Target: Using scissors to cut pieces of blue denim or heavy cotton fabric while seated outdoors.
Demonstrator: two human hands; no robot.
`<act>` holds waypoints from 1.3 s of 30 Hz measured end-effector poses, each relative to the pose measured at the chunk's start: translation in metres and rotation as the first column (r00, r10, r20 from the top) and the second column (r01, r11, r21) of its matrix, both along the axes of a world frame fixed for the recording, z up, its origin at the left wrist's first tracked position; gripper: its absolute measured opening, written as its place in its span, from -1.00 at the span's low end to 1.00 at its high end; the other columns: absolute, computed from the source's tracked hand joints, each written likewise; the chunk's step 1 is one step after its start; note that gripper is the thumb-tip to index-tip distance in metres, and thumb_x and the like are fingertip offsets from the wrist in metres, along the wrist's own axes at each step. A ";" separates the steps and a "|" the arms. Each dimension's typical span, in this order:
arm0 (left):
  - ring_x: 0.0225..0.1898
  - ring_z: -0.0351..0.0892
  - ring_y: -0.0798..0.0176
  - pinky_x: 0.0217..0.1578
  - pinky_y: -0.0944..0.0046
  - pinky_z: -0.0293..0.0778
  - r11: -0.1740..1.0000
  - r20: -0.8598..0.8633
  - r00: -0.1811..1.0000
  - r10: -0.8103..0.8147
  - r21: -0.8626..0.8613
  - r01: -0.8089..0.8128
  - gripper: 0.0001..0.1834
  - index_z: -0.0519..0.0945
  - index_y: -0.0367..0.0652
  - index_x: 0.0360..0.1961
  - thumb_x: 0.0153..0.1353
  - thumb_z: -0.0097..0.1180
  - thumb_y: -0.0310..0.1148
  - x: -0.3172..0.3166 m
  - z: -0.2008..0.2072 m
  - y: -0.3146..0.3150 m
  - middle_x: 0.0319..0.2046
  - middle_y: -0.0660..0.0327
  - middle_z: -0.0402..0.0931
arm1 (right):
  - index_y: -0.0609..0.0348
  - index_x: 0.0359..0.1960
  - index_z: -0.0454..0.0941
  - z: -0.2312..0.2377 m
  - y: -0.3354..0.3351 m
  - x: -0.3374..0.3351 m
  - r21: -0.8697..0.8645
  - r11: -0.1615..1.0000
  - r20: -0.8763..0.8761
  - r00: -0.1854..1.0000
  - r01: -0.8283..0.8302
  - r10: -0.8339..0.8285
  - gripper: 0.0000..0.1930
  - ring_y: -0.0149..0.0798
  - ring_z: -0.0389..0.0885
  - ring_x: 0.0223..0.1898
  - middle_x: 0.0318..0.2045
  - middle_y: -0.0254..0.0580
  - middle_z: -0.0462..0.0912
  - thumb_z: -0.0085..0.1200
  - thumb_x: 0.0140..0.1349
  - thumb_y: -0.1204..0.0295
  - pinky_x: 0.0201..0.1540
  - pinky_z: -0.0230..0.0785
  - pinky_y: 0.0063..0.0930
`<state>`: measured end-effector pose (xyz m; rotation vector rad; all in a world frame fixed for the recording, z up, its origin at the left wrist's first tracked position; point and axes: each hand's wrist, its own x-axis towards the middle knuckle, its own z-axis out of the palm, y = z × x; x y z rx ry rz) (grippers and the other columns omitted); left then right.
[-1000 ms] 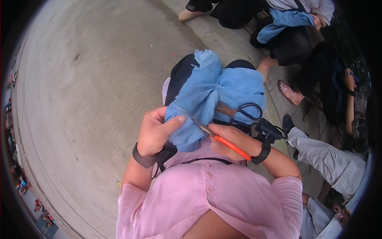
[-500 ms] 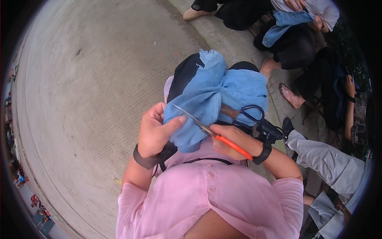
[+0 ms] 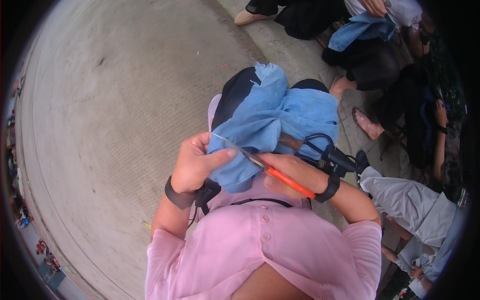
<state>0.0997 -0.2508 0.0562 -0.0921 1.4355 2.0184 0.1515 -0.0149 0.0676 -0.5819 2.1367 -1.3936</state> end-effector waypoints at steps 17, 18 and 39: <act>-0.35 0.55 0.46 -0.28 0.44 0.50 0.991 0.003 0.991 -0.134 -0.014 0.134 -0.81 0.62 -0.39 -0.26 0.06 0.25 -0.59 0.007 0.000 -0.014 -0.34 0.22 0.62 | 0.30 -0.12 0.40 0.002 -0.017 -0.010 0.048 0.997 -0.081 0.995 -0.056 0.060 -0.37 0.02 0.47 -0.49 -0.52 -0.01 0.45 -0.16 0.27 -0.15 -0.40 0.30 -0.27; -0.35 0.55 0.46 -0.29 0.45 0.49 0.991 -0.004 0.991 -0.131 -0.016 0.131 -0.81 0.63 -0.38 -0.25 0.06 0.25 -0.59 0.007 0.001 -0.014 -0.34 0.23 0.62 | 0.30 -0.14 0.40 0.002 -0.016 -0.010 0.044 0.997 -0.071 0.995 -0.065 0.068 -0.38 0.02 0.47 -0.49 -0.52 -0.01 0.45 -0.16 0.27 -0.15 -0.41 0.30 -0.28; -0.43 0.42 0.44 -0.47 0.41 0.37 0.895 -0.211 0.893 0.398 0.302 -0.327 -0.79 0.37 -0.15 -0.23 0.26 0.10 -0.30 0.009 -0.013 -0.053 -0.42 0.30 0.43 | 0.38 0.12 0.36 0.023 0.035 0.016 -0.362 0.807 0.537 0.812 0.467 -0.229 -0.53 -0.59 0.19 -0.72 -0.67 -0.43 0.28 -0.11 0.37 0.21 -0.67 0.07 -0.70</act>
